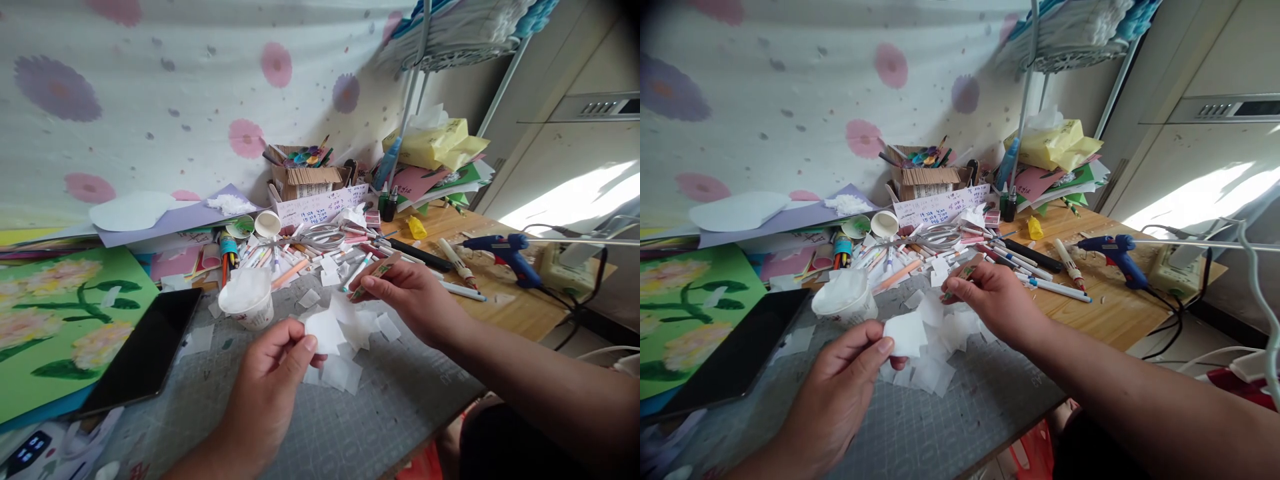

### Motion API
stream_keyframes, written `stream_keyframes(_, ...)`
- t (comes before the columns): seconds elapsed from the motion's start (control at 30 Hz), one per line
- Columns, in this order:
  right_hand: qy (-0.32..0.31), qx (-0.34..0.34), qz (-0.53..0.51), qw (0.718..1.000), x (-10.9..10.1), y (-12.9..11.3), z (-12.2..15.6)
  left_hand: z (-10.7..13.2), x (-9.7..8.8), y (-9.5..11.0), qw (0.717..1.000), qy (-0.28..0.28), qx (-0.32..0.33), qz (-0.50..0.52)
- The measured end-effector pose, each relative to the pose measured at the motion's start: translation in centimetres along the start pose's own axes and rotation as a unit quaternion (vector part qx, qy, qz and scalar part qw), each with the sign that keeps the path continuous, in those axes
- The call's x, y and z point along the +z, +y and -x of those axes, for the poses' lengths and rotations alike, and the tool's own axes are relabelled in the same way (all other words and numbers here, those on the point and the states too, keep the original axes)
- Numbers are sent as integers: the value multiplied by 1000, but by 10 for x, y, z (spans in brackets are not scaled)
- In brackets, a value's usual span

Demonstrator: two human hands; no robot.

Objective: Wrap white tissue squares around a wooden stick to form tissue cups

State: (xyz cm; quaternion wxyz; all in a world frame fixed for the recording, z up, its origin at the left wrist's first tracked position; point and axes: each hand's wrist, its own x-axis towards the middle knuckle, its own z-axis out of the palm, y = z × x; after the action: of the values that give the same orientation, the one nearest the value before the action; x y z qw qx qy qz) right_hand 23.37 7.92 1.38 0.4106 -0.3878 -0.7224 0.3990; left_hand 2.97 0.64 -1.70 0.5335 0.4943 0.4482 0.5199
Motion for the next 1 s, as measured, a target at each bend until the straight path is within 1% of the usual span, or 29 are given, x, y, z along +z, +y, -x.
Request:
stream_keyframes(0.07, -26, -1, 57, 998, -5, 5, -3, 0, 0, 0, 1000, 9, -4, 11)
stream_keyframes(0.17, -66, -19, 107, 992, -9, 6, -3, 1, 1, 0, 999, 19, -8, 26)
stream_keyframes(0.23, -69, -54, 125, 988, -9, 1, 0, 0, 1, 0, 999, 24, -9, 27)
stream_keyframes(0.3, -52, -116, 114, 985, -5, -9, 4, -1, 1, 0, 999, 28, -13, 30)
stream_keyframes(0.37, -44, -172, 66, 982, -1, -20, 9, -1, 2, 0, 999, 27, -24, 35)
stream_keyframes(0.43, -72, -192, 20, 979, 4, -31, 13, -1, 3, 1, 998, 23, -32, 41)
stream_keyframes(0.53, -102, -187, -10, 977, 12, -37, 17, -1, 4, 3, 998, 11, -38, 47)
stream_keyframes(0.67, -105, -163, -42, 980, 17, -33, 17, 0, 5, 4, 998, 6, -31, 58)
stream_keyframes(0.8, -106, -150, -59, 981, 17, -30, 17, 0, 5, 3, 997, 12, -41, 68)
stream_keyframes(1.0, -128, -147, -73, 978, 16, -33, 17, -1, 5, 2, 997, 13, -31, 66)
